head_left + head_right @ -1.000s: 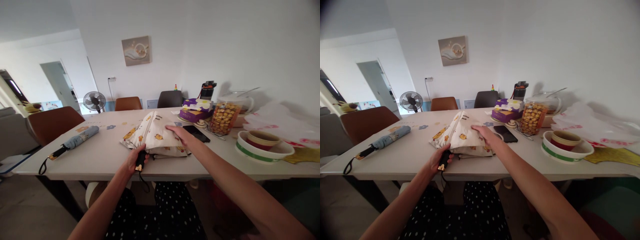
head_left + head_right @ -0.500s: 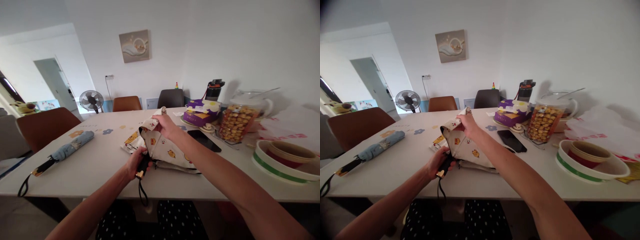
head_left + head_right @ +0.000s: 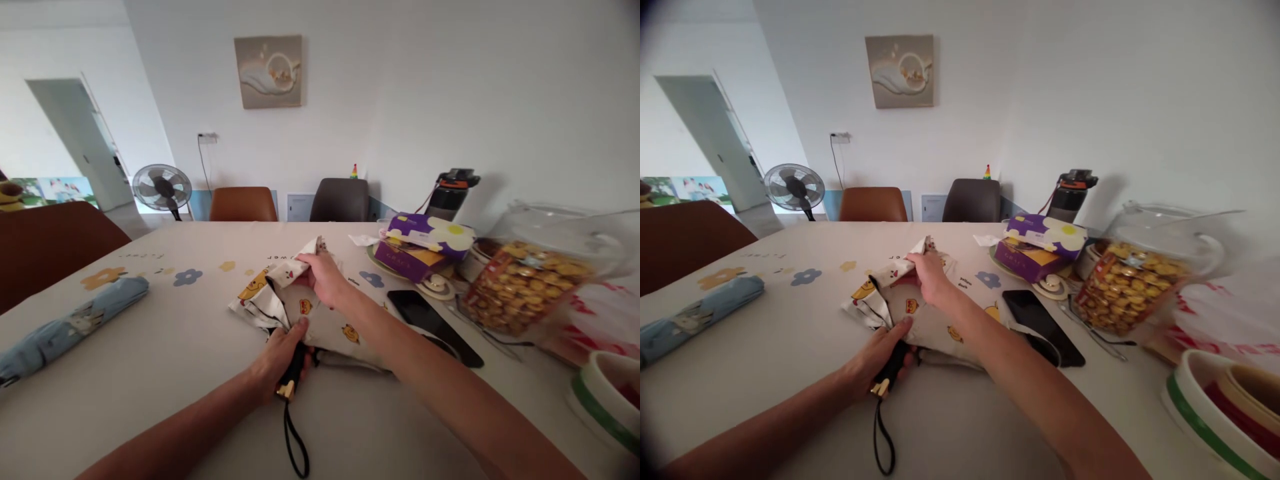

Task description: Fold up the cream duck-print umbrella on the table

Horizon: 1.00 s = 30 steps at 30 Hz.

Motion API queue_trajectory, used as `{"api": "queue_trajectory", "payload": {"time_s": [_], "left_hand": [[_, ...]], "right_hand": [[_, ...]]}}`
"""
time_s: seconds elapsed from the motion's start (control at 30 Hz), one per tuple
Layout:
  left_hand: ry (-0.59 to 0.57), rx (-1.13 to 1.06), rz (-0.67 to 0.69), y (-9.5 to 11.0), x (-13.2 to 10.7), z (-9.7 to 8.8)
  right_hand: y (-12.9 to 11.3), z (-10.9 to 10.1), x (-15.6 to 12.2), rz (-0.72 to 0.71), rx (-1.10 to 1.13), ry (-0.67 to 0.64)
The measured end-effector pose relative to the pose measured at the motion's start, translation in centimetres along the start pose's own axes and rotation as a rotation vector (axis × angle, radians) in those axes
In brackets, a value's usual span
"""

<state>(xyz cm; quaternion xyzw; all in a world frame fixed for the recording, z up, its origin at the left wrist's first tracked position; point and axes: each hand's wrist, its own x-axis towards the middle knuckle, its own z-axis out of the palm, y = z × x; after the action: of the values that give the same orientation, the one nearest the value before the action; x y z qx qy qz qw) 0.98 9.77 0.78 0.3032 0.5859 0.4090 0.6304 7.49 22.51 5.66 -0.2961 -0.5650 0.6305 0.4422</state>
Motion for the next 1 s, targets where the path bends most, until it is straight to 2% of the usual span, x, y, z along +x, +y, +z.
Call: {"api": "queue_trajectory", "payload": {"time_s": [0.1, 0.17, 0.27, 0.33, 0.4, 0.47, 0.57, 0.63, 0.73, 0.83, 0.93, 1.0], "left_hand": [[-0.067, -0.090, -0.100, -0.3, 0.6, -1.0], [-0.103, -0.169, -0.165, -0.4, 0.8, -1.6], [-0.148, -0.257, -0.223, -0.5, 1.1, -1.9], [-0.164, -0.288, -0.248, -0.4, 1.3, -1.9], [-0.173, -0.307, -0.248, -0.5, 1.5, -1.9], [-0.181, -0.324, -0.247, -0.7, 1.8, -2.1], [-0.201, -0.370, -0.266, -1.0, 2.1, -2.4], [-0.207, -0.385, -0.259, -0.9, 2.1, -2.6], [-0.157, -0.377, -0.197, -0.3, 1.7, -2.6], [-0.087, -0.288, -0.171, 0.6, 1.2, -2.6], [-0.073, -0.199, -0.151, 1.0, 1.0, -2.8], [-0.052, -0.221, -0.117, 1.1, 1.2, -3.1]], "right_hand": [[-0.7, -1.0, 1.1, 0.038, 0.113, -0.137], [-1.8, -2.0, 1.6, -0.087, 0.061, -0.100], [-3.3, -3.8, 1.7, -0.310, -0.283, 0.036], [-3.2, -4.4, 1.2, -0.427, -0.614, 0.022], [-2.1, -4.4, 0.5, -0.517, -0.950, -0.128], [-0.1, -4.0, 0.0, -0.570, -1.190, -0.337], [2.9, -3.0, 0.3, -0.469, -1.295, -0.523], [4.2, -2.5, 0.9, -0.439, -1.306, -0.544], [4.8, -1.8, 1.4, -0.479, -1.284, -0.505], [4.2, -1.7, 1.0, -0.553, -1.290, -0.392], [2.6, -3.0, 1.0, -0.616, -1.342, -0.214], [1.3, -4.9, 1.3, -0.554, -1.347, -0.029]]}}
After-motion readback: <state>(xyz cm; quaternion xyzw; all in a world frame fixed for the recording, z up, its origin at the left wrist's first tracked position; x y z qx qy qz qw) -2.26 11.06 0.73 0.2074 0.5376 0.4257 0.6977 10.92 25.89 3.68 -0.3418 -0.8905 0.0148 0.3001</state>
